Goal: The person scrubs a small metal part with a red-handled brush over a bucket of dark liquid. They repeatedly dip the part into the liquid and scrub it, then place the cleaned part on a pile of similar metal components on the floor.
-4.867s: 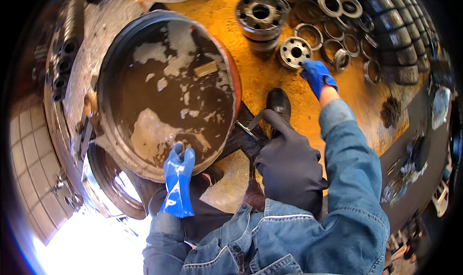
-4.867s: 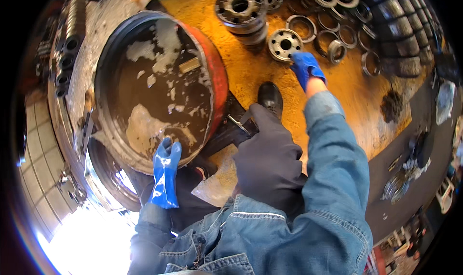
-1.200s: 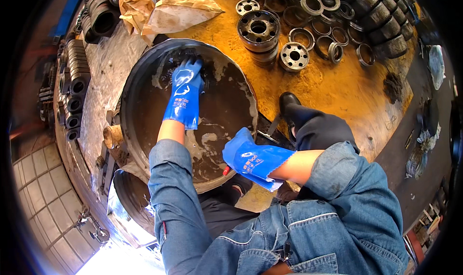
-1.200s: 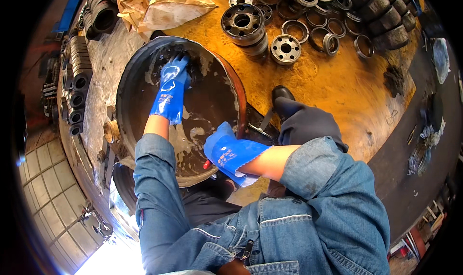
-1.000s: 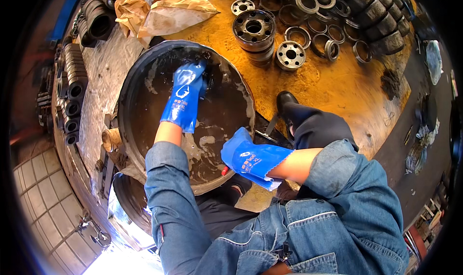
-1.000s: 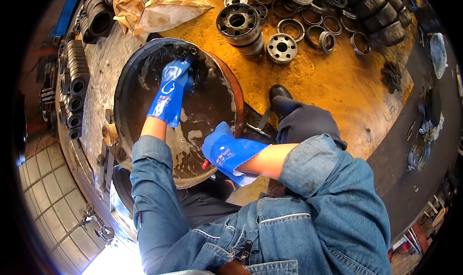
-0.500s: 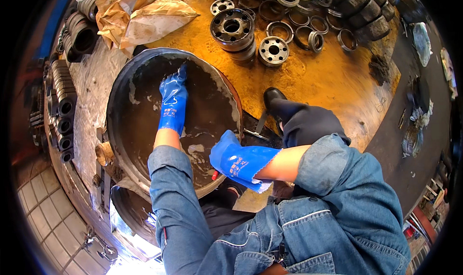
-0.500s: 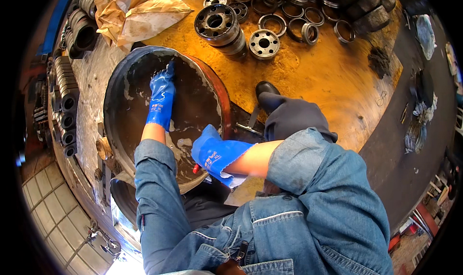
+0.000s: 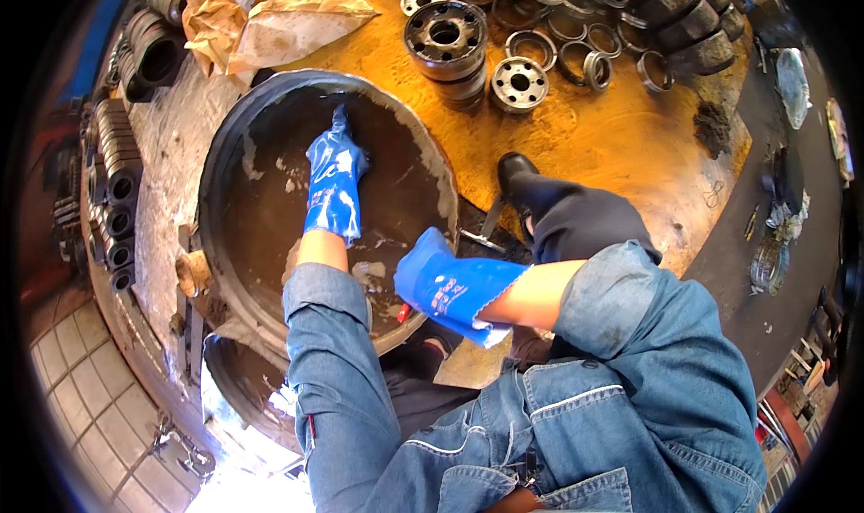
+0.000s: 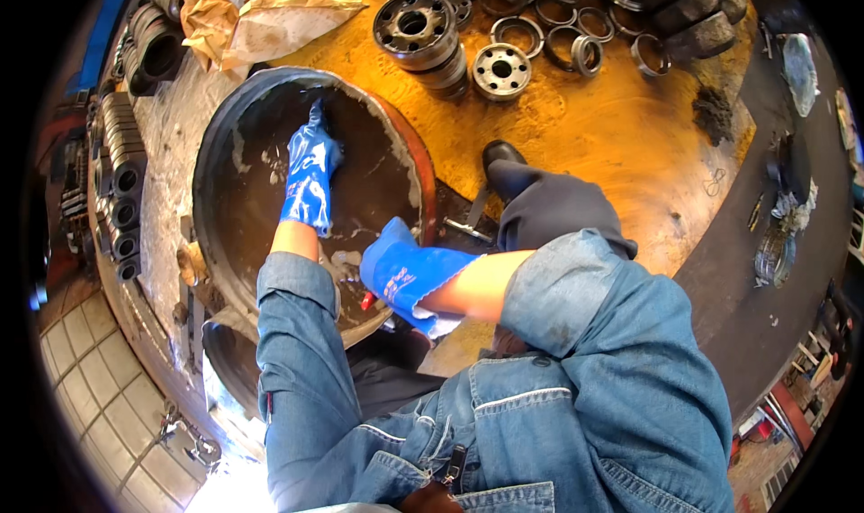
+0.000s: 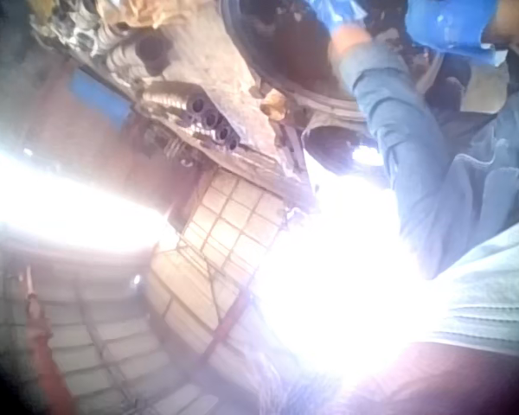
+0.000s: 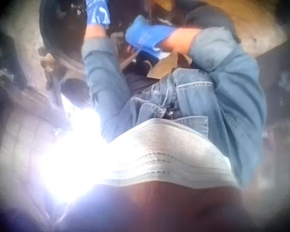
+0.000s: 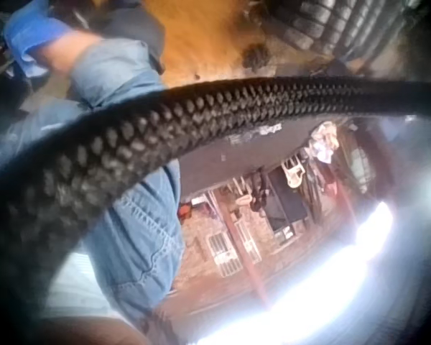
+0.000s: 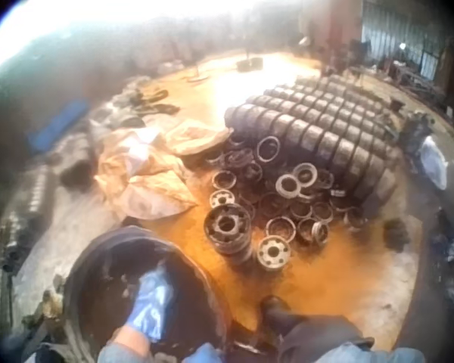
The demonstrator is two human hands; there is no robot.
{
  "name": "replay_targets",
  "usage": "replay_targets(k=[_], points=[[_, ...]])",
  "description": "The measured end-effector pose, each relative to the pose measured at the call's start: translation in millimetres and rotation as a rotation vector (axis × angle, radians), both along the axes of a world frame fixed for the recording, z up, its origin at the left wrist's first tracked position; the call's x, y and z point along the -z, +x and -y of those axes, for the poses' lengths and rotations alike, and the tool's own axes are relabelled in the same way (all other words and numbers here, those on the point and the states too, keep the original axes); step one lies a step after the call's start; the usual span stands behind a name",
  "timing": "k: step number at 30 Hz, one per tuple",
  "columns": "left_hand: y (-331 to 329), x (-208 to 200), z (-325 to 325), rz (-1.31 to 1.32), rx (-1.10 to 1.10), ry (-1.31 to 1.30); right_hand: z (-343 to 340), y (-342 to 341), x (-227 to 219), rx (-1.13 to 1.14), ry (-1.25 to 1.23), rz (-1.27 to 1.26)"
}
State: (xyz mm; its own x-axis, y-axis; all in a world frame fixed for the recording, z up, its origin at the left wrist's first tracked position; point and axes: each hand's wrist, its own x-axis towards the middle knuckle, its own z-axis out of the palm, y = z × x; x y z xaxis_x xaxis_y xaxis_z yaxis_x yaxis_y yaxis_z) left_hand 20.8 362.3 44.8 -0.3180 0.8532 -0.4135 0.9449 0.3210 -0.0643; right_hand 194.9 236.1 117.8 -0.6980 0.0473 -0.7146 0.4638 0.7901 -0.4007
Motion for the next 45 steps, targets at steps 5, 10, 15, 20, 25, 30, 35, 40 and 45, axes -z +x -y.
replay_targets(k=[5, 10, 15, 20, 25, 30, 35, 40, 45], points=[[-69.1, 12.8, 42.8, 0.801, -0.260, 0.341, 0.8, 2.4, -6.4, 0.042, 0.055, -0.130], [-46.7, -12.6, 108.6, 1.297, -0.744, 0.450, -22.0, 6.3, -4.5, 0.081, 0.040, -0.072], [-29.6, -32.5, 193.1, 1.039, -0.881, 0.386, -33.1, 6.7, 3.2, 0.256, 0.092, -0.128], [-6.3, -31.6, 257.1, 1.239, -0.838, 0.560, -34.9, 9.8, 14.8, 0.323, 0.101, -0.178], [11.2, -29.9, 274.9, 1.336, -0.932, 0.602, -24.8, 11.4, 14.9, 0.185, 0.206, -0.121], [13.9, -35.4, 285.7, 1.413, -0.956, 0.618, -36.3, -2.8, 25.2, 0.517, 0.038, -0.212], [14.7, -41.6, 297.9, 1.457, -0.962, 0.616, -41.4, -15.3, 32.0, 0.890, -0.076, -0.300], [12.3, -48.6, 312.1, 1.466, -0.970, 0.634, -24.0, -27.2, 12.9, 1.044, -0.441, -0.390], [18.6, -59.6, 313.4, 1.488, -0.962, 0.623, 7.5, -42.4, -8.8, 0.496, -0.370, -0.425]])
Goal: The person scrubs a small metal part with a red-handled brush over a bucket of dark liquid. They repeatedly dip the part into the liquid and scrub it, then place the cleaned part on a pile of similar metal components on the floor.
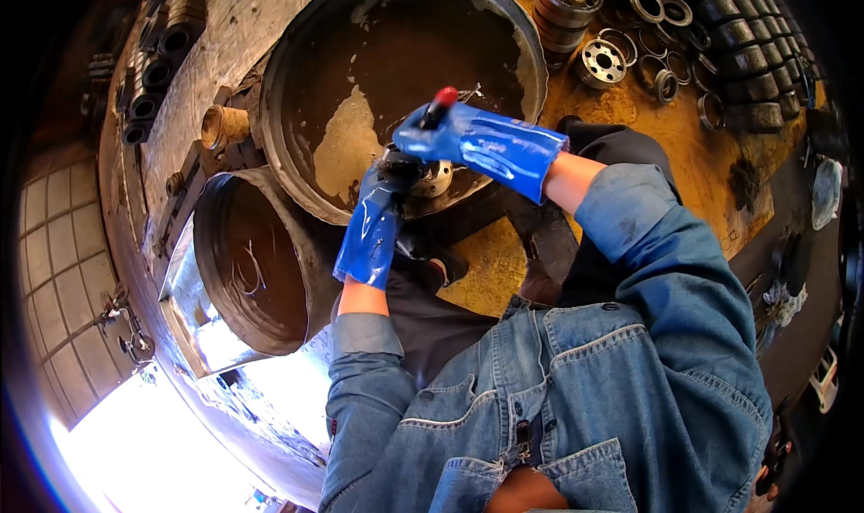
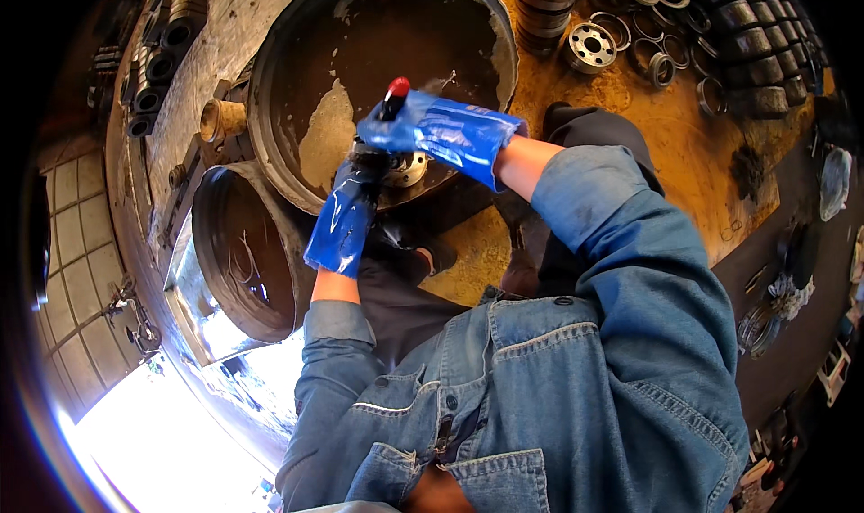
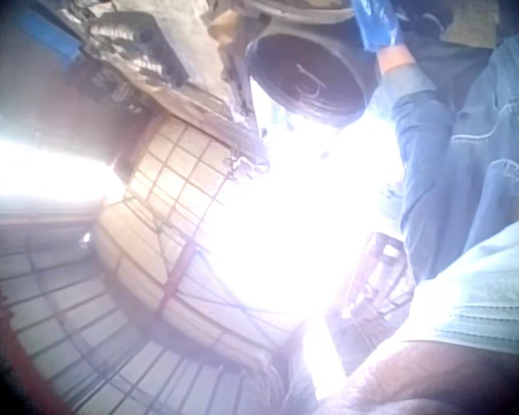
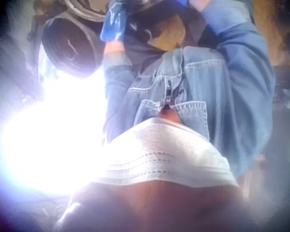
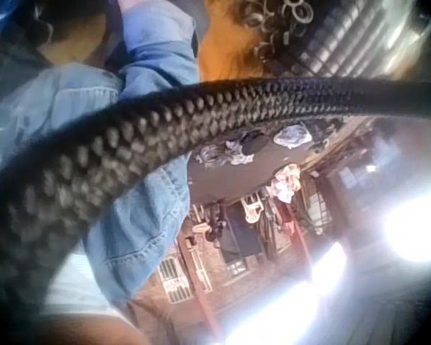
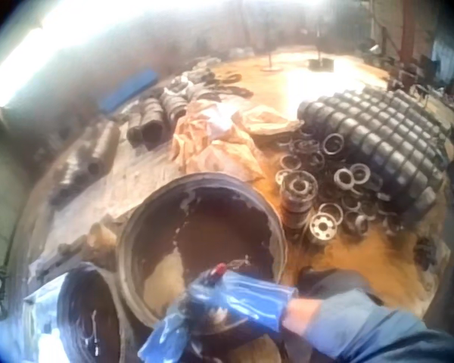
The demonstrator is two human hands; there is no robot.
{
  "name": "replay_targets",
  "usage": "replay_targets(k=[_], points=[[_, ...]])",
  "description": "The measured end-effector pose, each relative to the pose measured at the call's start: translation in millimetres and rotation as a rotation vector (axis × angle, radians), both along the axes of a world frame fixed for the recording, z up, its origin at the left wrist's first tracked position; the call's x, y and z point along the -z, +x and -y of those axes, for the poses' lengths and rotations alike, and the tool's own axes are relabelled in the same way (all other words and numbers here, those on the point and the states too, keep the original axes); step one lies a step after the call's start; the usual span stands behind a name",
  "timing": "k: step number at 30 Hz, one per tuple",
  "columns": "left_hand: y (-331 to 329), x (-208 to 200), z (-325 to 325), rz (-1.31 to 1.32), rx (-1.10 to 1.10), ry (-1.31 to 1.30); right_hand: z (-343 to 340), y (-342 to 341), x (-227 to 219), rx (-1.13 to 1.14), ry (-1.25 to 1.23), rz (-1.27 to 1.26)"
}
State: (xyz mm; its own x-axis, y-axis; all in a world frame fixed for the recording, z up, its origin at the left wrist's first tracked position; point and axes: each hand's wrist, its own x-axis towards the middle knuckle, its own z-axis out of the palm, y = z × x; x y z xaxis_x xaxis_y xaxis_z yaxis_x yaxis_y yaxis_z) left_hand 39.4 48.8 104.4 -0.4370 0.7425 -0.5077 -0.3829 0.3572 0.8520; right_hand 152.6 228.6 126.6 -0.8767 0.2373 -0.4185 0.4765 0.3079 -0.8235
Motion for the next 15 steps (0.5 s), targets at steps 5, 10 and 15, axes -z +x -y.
replay_targets(k=[5, 10, 15], points=[[4.1, -4.8, 4.0, -0.005, -0.031, 0.005, -15.8, 17.8, 35.4, 0.291, -0.081, -0.087], [-3.1, 14.2, 5.0, 0.043, 0.019, 0.095, -18.3, 14.7, 25.2, 0.314, -0.003, -0.040], [-1.9, 3.4, 3.8, 0.081, 0.019, 0.050, 1.0, 6.9, 3.9, 0.318, -0.165, -0.017]])
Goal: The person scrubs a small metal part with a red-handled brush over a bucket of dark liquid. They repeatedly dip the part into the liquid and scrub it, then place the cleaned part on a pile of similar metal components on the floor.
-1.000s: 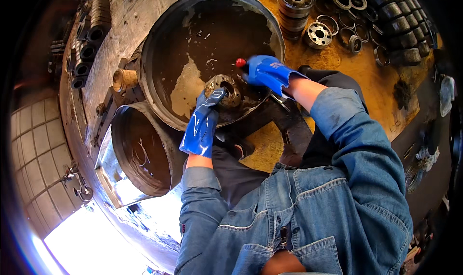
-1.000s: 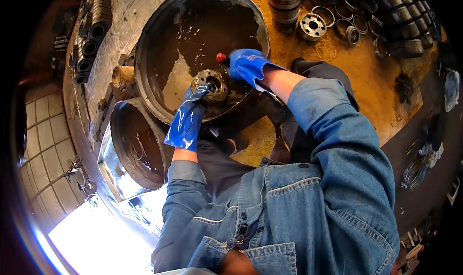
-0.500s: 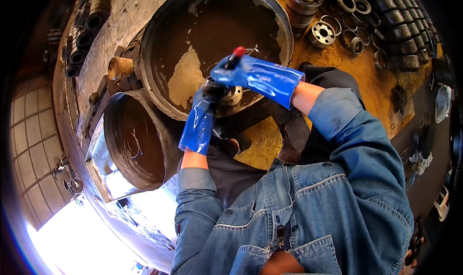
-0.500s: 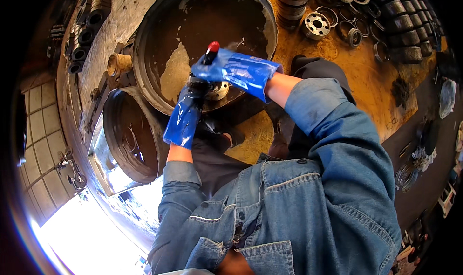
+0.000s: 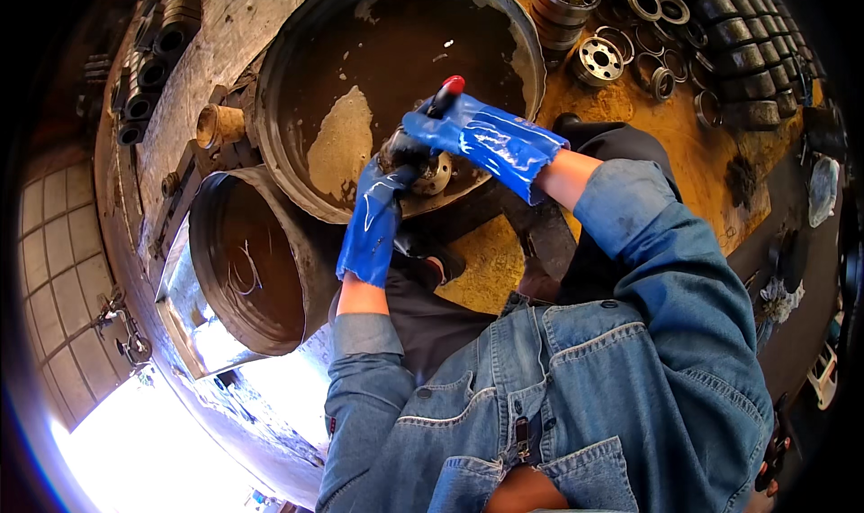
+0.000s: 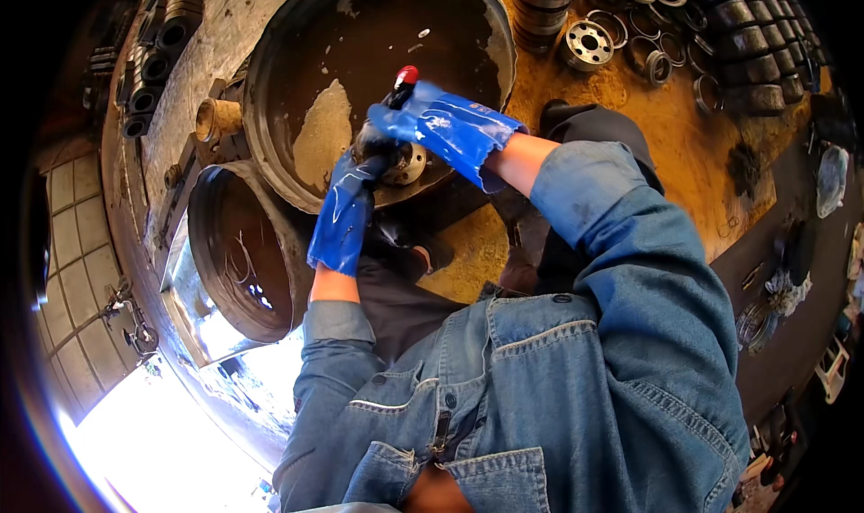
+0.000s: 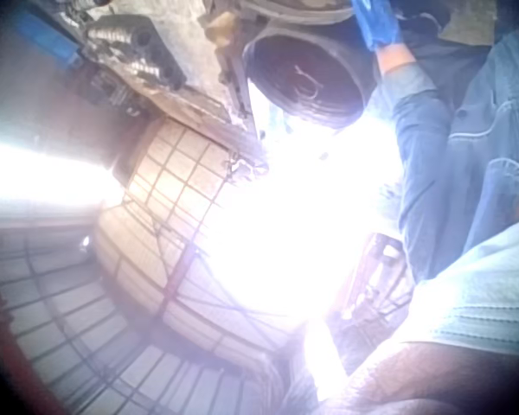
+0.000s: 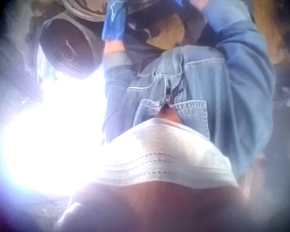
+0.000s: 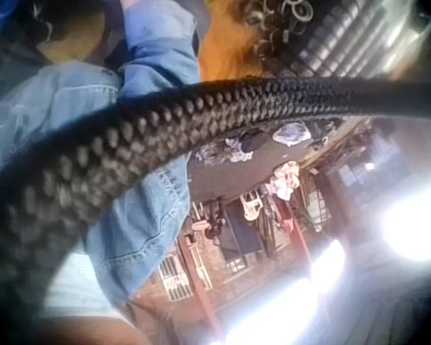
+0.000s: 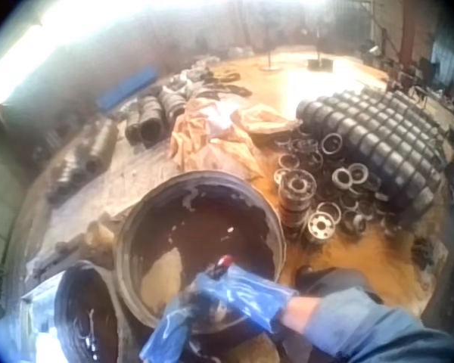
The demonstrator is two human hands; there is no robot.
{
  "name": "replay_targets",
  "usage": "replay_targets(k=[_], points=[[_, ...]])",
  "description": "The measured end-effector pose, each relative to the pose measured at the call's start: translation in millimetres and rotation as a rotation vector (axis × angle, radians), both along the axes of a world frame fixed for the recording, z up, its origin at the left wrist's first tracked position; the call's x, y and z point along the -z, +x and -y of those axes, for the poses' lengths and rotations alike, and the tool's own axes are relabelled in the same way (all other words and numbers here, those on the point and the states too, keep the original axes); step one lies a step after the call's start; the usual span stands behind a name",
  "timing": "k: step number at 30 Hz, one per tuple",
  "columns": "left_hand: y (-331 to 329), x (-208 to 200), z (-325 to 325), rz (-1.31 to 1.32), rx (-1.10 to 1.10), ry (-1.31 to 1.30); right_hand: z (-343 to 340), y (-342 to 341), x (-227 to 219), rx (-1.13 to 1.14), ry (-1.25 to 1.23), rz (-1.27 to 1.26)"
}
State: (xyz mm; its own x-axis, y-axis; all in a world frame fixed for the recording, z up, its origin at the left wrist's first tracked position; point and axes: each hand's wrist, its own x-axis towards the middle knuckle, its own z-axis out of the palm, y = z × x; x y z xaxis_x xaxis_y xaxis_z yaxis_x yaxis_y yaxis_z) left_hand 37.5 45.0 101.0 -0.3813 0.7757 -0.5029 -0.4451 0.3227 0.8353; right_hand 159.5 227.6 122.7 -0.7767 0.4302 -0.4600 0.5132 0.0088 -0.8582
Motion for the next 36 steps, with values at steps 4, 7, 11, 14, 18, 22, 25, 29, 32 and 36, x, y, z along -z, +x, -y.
replay_targets(k=[4, 7, 11, 14, 18, 22, 25, 29, 32, 36], points=[[-2.6, -3.3, 1.9, 0.036, -0.015, -0.041, -15.9, 14.8, 14.3, 0.086, 0.113, 0.155], [-3.4, 0.4, -2.2, 0.038, -0.040, -0.067, -27.4, 23.9, 31.3, 0.097, 0.221, 0.301], [-19.2, 39.3, 10.8, 0.219, -0.192, 0.031, -13.9, 21.6, 26.2, 0.106, 0.308, 0.005], [-19.9, 32.5, -7.2, 0.317, -0.464, -0.231, 8.3, 15.0, -1.0, 0.186, -0.020, -0.251], [-21.9, 40.1, -6.5, 0.326, -0.466, -0.228, 32.6, 8.5, 21.2, -0.122, 0.151, -0.435], [-21.3, 47.8, 3.3, -0.019, -0.238, -0.029, 25.8, 14.3, 37.0, -0.658, 0.443, -0.460], [-11.5, 22.4, -4.4, 0.104, -0.320, -0.076, 18.1, 23.1, 24.1, -0.883, 0.623, -0.237], [-15.3, 31.8, 0.3, 0.152, -0.375, -0.083, -5.4, 30.2, 19.1, -0.906, 0.804, 0.023], [-21.1, 41.4, 9.3, 0.014, -0.240, 0.038, -15.3, 38.4, 26.9, -0.487, 0.817, 0.116], [-14.7, 29.1, 5.0, 0.050, -0.240, -0.058, -14.5, 35.7, 27.2, -0.460, 0.747, 0.148]])
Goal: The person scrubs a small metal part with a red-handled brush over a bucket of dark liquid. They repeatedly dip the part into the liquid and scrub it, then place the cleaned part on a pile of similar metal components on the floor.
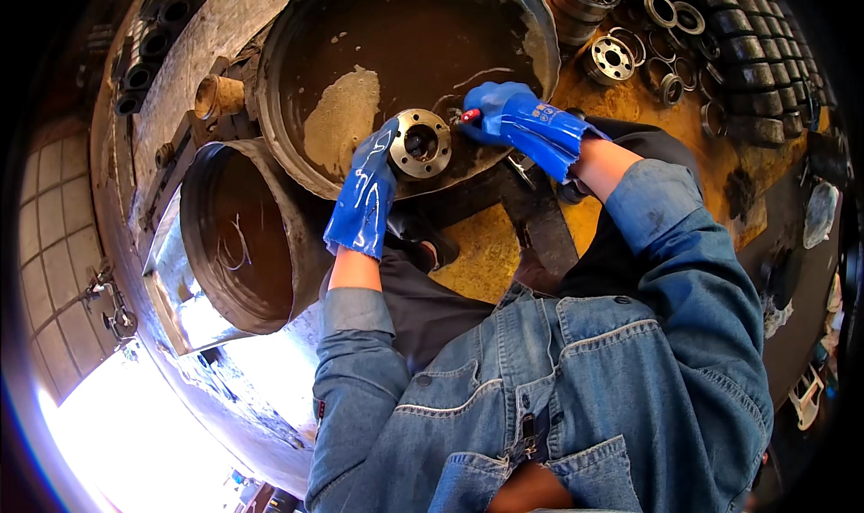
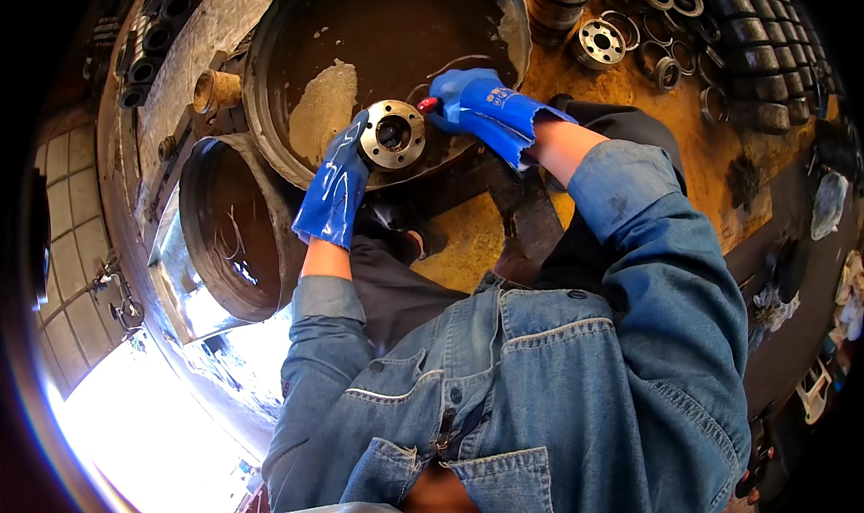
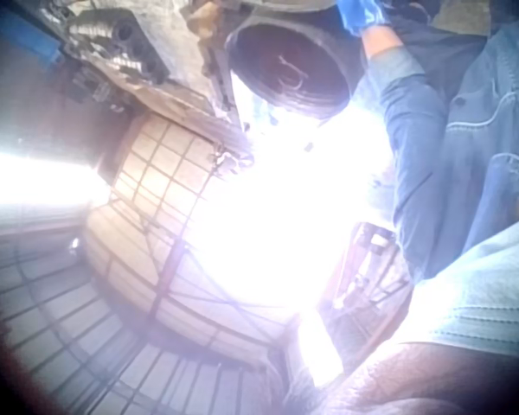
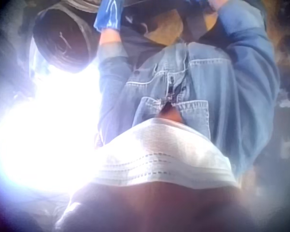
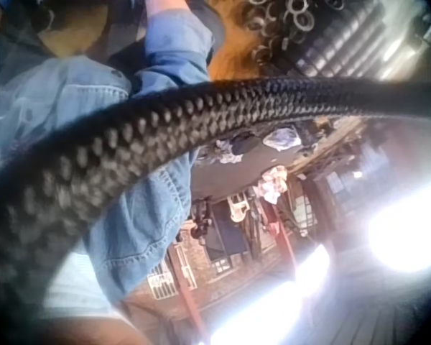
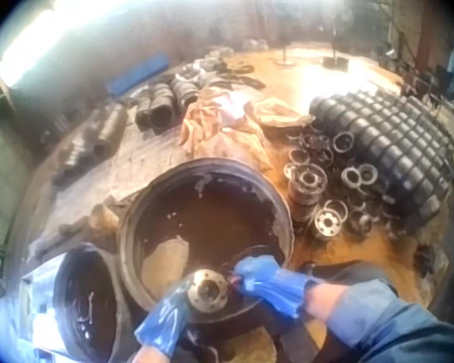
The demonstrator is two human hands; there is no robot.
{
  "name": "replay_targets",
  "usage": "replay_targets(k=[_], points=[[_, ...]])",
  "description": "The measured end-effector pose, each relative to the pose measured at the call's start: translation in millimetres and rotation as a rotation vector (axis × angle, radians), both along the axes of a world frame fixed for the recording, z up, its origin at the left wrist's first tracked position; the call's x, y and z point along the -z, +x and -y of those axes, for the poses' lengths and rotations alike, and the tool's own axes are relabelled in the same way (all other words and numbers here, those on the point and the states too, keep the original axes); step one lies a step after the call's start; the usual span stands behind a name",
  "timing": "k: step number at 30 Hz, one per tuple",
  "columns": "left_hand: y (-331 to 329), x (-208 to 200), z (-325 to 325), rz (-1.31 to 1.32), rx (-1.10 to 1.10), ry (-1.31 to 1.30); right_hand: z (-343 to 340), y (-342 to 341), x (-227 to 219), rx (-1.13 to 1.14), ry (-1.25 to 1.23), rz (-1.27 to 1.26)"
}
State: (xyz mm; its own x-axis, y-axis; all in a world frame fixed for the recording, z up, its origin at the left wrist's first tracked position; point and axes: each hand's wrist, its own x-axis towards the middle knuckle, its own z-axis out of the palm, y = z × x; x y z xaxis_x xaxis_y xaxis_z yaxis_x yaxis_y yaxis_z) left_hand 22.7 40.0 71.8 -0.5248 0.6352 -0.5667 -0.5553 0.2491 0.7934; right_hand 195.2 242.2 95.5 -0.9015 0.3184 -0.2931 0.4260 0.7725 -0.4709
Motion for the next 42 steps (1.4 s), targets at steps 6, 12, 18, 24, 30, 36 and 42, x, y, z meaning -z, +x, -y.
replay_targets(k=[6, 12, 18, 24, 30, 36, 42], points=[[-1.3, -6.2, -7.7, 0.026, 0.085, -0.024, 29.7, -32.5, -10.6, -0.536, 0.139, -0.349], [1.6, 3.9, -6.2, -0.201, 0.103, -0.081, 43.5, -38.2, -19.6, -0.076, 0.018, -0.141], [6.1, -9.8, -4.6, -0.270, 0.162, -0.040, 24.3, -34.0, -40.9, 0.362, -0.568, 0.021], [1.4, 0.8, -6.8, -0.274, 0.179, -0.060, -5.5, -23.2, 0.4, -0.345, -0.192, -0.337], [5.7, -13.3, -5.7, -0.165, 0.157, -0.033, -10.2, -6.3, -25.0, 0.533, -0.362, 0.115], [-0.6, -3.8, 2.2, -0.136, 0.117, -0.093, -6.6, 1.6, -18.5, 0.324, -0.534, -0.174], [-3.2, 5.8, -1.0, -0.073, 0.065, -0.031, 25.5, -22.0, 41.5, 0.345, -0.935, -0.283]])
